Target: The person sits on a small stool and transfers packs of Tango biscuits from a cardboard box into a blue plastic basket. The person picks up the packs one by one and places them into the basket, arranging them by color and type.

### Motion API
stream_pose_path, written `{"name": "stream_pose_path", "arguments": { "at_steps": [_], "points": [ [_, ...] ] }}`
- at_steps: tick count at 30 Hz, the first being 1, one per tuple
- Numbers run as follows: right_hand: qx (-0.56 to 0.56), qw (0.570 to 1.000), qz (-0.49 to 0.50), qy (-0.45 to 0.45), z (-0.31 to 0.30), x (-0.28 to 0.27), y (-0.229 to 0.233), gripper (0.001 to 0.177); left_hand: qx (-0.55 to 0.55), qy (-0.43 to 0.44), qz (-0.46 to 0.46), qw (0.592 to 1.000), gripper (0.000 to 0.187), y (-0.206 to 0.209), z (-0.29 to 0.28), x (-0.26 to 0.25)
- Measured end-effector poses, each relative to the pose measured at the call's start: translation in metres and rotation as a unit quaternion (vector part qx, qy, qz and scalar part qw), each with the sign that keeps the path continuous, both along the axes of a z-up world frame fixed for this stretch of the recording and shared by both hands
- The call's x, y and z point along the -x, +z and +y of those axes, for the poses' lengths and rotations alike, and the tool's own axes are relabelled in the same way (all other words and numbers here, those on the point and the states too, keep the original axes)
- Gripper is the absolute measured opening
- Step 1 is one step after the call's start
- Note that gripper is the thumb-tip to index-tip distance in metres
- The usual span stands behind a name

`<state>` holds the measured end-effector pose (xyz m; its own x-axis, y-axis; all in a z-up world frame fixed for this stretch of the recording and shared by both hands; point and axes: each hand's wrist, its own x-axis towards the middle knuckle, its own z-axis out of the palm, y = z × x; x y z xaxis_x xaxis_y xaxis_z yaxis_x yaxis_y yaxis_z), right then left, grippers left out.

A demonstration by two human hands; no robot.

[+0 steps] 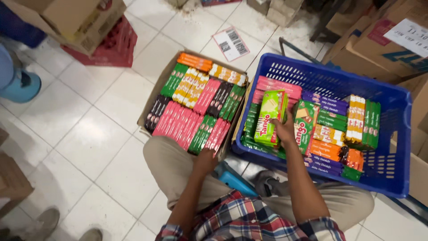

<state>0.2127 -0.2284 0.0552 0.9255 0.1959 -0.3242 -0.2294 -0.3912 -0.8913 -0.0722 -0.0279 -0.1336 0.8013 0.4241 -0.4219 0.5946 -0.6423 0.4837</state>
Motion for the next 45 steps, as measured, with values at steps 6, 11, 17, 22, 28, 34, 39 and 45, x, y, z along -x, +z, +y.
{"name": "stream_pose_path", "arguments": {
  "at_steps": [6, 11, 17, 22, 28, 34, 39, 45],
  "points": [
    [0.179, 0.982, -0.027, 0.046, -0.009, 0.012, -0.009, 0.079, -0.007, 0.068, 0.052, 0.996, 0.028, -0.075, 0.018, -0.008],
    [0.098, 0.893, -0.422, 0.122, -0.012, 0.080, 0.006, 0.066, -0.043, 0.153, 0.096, 0.983, 0.022, -0.118, 0.038, -0.024],
    [0.187, 0.835, -0.493, 0.155, -0.019, 0.093, -0.019, 0.030, -0.044, 0.205, 0.085, 0.974, 0.020, -0.018, 0.016, -0.008],
    [0.250, 0.819, -0.491, 0.162, -0.018, 0.096, -0.035, 0.027, -0.061, 0.217, 0.107, 0.968, 0.020, -0.045, 0.018, -0.009],
    [0.268, 0.790, -0.522, 0.179, -0.020, 0.105, -0.025, 0.023, -0.240, 0.087, 0.036, 0.966, 0.013, -0.061, 0.011, -0.012],
    [0.267, 0.786, -0.526, 0.186, -0.020, 0.105, -0.023, 0.022, -0.306, -0.028, -0.029, 0.951, 0.017, -0.081, 0.010, -0.020],
    [0.255, 0.789, -0.523, 0.200, -0.018, 0.107, -0.018, 0.019, -0.346, -0.100, -0.101, 0.927, 0.013, -0.083, 0.010, -0.018],
    [0.248, 0.796, -0.516, 0.196, -0.019, 0.107, -0.016, 0.018, -0.314, -0.231, -0.119, 0.913, 0.020, 0.014, 0.013, -0.022]
  ]
}}
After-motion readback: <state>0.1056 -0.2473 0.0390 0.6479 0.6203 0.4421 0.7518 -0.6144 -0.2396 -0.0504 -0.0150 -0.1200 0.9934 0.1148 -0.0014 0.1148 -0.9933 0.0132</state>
